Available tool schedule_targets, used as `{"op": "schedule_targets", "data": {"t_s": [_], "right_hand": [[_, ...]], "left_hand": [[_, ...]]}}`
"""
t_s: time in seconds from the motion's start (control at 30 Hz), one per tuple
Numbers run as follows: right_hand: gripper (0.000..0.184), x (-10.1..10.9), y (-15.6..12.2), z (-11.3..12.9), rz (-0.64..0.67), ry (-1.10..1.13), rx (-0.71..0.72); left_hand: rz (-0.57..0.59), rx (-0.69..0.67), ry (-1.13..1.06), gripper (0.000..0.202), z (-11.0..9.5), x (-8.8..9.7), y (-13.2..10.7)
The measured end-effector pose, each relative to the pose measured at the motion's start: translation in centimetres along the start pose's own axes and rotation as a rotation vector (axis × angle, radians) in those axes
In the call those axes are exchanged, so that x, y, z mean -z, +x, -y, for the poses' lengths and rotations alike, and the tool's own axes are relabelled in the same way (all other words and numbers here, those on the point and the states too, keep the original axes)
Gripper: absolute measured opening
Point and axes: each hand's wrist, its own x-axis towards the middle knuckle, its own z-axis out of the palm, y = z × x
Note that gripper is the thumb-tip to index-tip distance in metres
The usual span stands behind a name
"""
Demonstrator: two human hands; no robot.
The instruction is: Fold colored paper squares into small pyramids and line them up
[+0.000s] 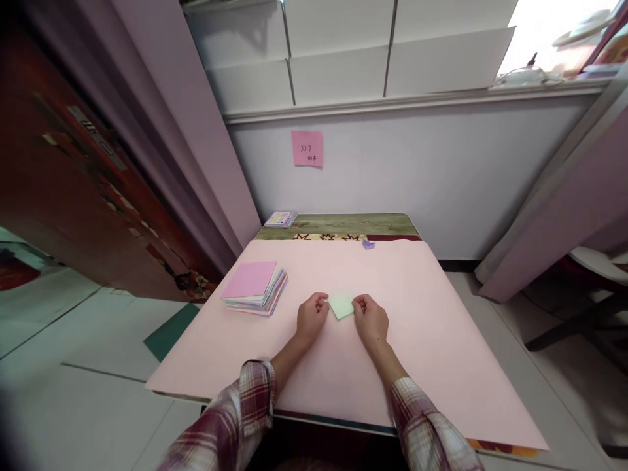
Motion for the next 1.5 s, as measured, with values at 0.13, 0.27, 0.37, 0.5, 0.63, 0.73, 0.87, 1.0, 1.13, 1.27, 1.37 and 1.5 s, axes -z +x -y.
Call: {"op": "schedule_targets", "data": {"t_s": [0.13, 0.27, 0.37, 0.5, 0.63, 0.73, 0.87, 1.0, 1.13, 1.27, 1.37, 1.5], "right_hand": [[0.02, -0.8, 0.4, -0.3, -0.008, -0.049, -0.014], [0.022, -1.0, 0.5, -0.5, -0.003, -0.066, -0.017], [0.025, -0.9, 0.5, -0.7, -0.081, -0.018, 0.059], [0.03, -0.6, -0.1, -1.1, -0.059, 0.123, 0.182], [0.033, -0.5, -0.5, -1.2, 0.018, 0.097, 0.216], [0.028, -0.6, -0.5, -1.2, 0.017, 0.009, 0.205], [0.024, -0.7, -0.5, -1.0, 0.007, -0.05, 0.198], [0.025, -0.8, -0.7, -0.9, 0.002, -0.079, 0.198], [0.024, -1.1, -0.7, -1.0, 0.006, -0.078, 0.196], [0.024, -1.2, -0.6, -0.9, 0.022, -0.051, 0.22], [0.024, -1.2, -0.4, -0.8, 0.014, -0.037, 0.229], [0.024, -1.2, -0.3, -1.0, 0.012, -0.029, 0.222]], "left_hand": [[-0.077, -0.162, 0.045, 0.03, 0.3, 0.0, 0.1], [0.159, -0.403, 0.171, 0.034, 0.0, 0.5, 0.2], [0.245, -0.427, 0.206, 0.037, -0.1, 0.6, 0.3], [0.226, -0.398, 0.21, 0.04, 0.2, 0.5, 0.4], [0.216, -0.388, 0.198, 0.037, 0.6, 0.5, 0.5], [0.209, -0.378, 0.183, 0.035, 0.6, 0.5, 0.5], [0.206, -0.374, 0.175, 0.035, 0.4, 0.6, 0.4], [0.205, -0.365, 0.165, 0.031, 0.1, 0.8, 0.2], [0.203, -0.348, 0.149, 0.029, -0.2, 0.9, 0.2], [0.224, -0.345, 0.146, 0.033, -0.4, 1.1, 0.3], [0.236, -0.361, 0.164, 0.03, -0.5, 1.2, 0.4], [0.228, -0.378, 0.185, 0.025, -0.5, 1.1, 0.3]]}}
